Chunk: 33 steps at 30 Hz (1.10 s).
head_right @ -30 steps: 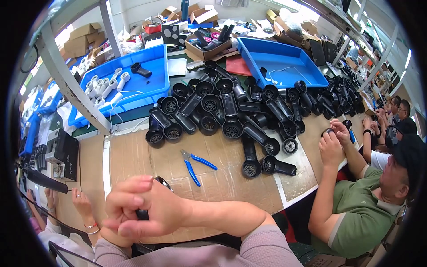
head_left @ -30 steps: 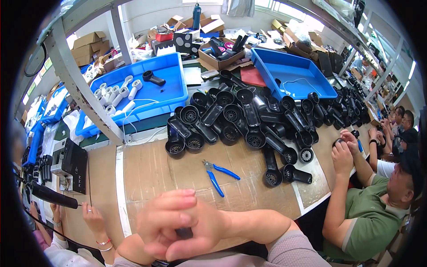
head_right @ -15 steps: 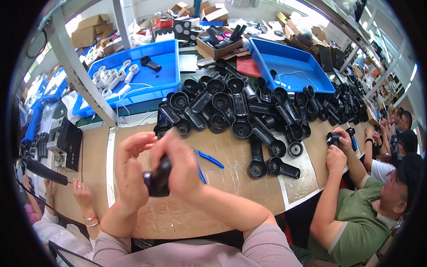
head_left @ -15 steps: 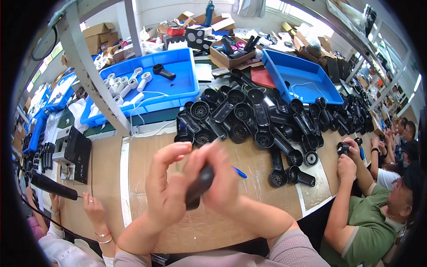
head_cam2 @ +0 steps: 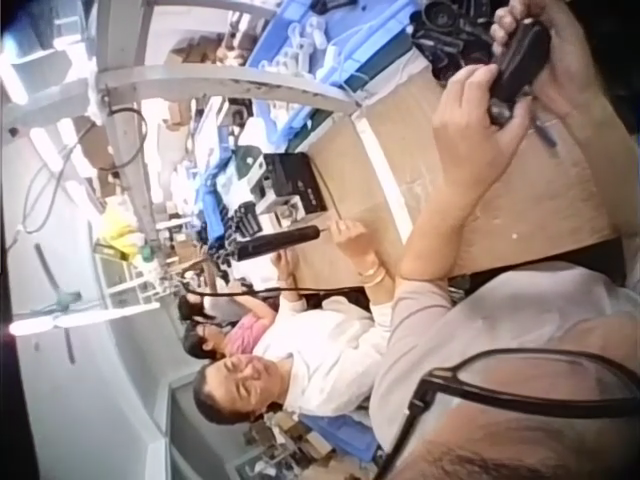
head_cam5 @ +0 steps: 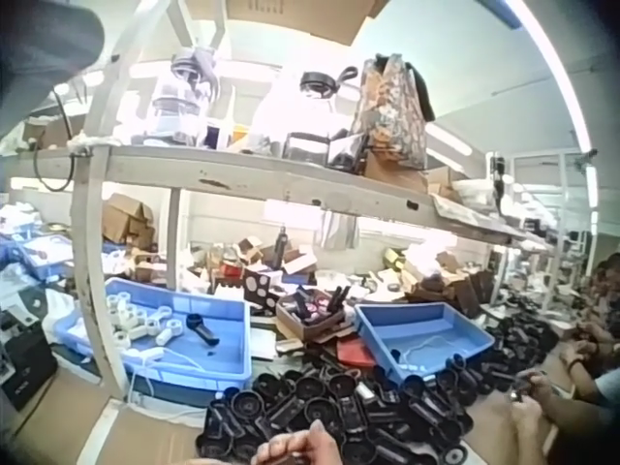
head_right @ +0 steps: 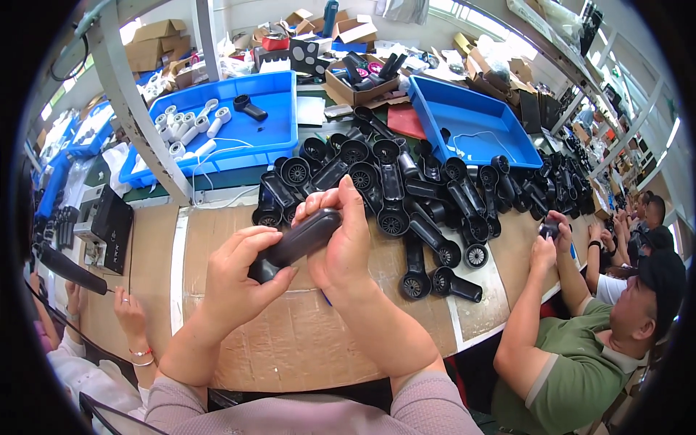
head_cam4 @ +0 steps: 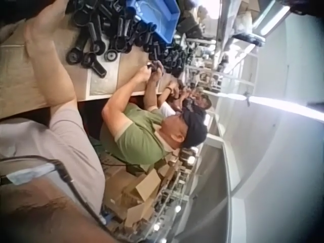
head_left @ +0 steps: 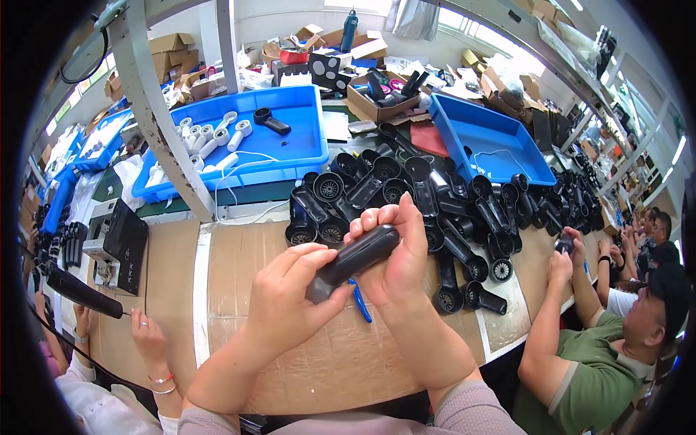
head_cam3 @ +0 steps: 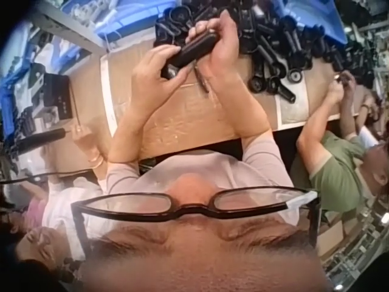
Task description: Assembling plastic housing components for handheld devices on an industrial production line.
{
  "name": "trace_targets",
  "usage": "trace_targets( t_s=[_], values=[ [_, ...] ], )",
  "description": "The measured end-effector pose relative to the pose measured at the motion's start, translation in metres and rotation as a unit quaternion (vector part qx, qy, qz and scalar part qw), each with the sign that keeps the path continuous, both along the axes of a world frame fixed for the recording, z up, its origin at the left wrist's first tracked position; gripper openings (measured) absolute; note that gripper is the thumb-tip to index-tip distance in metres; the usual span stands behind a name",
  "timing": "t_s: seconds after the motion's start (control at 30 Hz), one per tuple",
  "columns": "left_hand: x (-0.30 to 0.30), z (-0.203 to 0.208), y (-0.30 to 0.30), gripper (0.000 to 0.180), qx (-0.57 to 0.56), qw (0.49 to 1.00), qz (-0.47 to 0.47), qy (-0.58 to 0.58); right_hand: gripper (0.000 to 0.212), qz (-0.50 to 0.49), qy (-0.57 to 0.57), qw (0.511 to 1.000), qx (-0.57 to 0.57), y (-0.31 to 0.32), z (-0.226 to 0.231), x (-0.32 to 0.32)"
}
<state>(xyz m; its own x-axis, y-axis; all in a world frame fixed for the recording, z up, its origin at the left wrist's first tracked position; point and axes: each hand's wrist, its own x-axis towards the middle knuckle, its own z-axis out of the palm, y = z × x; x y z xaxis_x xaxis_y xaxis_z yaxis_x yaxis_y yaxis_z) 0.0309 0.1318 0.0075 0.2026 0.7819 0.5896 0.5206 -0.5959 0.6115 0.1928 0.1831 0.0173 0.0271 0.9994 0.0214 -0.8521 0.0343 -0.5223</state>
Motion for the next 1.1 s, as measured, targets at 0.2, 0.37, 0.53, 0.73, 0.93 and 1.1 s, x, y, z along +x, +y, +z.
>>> trace_targets(
  t_s=[0.2,0.37,0.53,0.73,0.93,1.1],
  values=[
    [0.004,0.001,-0.005,0.048,-0.018,1.000,0.014,0.020,0.048,0.039,0.017,0.998,-0.049,0.000,-0.004,-0.001],
    [-0.001,0.004,0.004,0.033,0.089,0.996,0.001,-0.008,0.051,0.118,-0.011,0.990,0.077,-0.010,-0.016,-0.005],
    [0.004,0.005,0.001,0.029,-0.055,0.945,-0.022,-0.321,0.053,0.216,-0.062,0.972,0.069,-0.038,-0.015,-0.033],
    [0.002,0.002,-0.005,0.044,-0.224,0.919,-0.105,-0.305,0.052,0.189,-0.171,0.962,0.095,-0.048,-0.017,-0.044],
    [0.002,-0.012,-0.007,0.045,-0.155,0.947,-0.076,-0.269,0.052,0.149,-0.251,0.949,0.123,-0.048,-0.023,-0.046],
    [0.002,-0.004,-0.002,0.046,-0.174,0.945,-0.079,-0.264,0.053,0.132,-0.235,0.958,0.094,-0.044,-0.023,-0.048]
  ],
)
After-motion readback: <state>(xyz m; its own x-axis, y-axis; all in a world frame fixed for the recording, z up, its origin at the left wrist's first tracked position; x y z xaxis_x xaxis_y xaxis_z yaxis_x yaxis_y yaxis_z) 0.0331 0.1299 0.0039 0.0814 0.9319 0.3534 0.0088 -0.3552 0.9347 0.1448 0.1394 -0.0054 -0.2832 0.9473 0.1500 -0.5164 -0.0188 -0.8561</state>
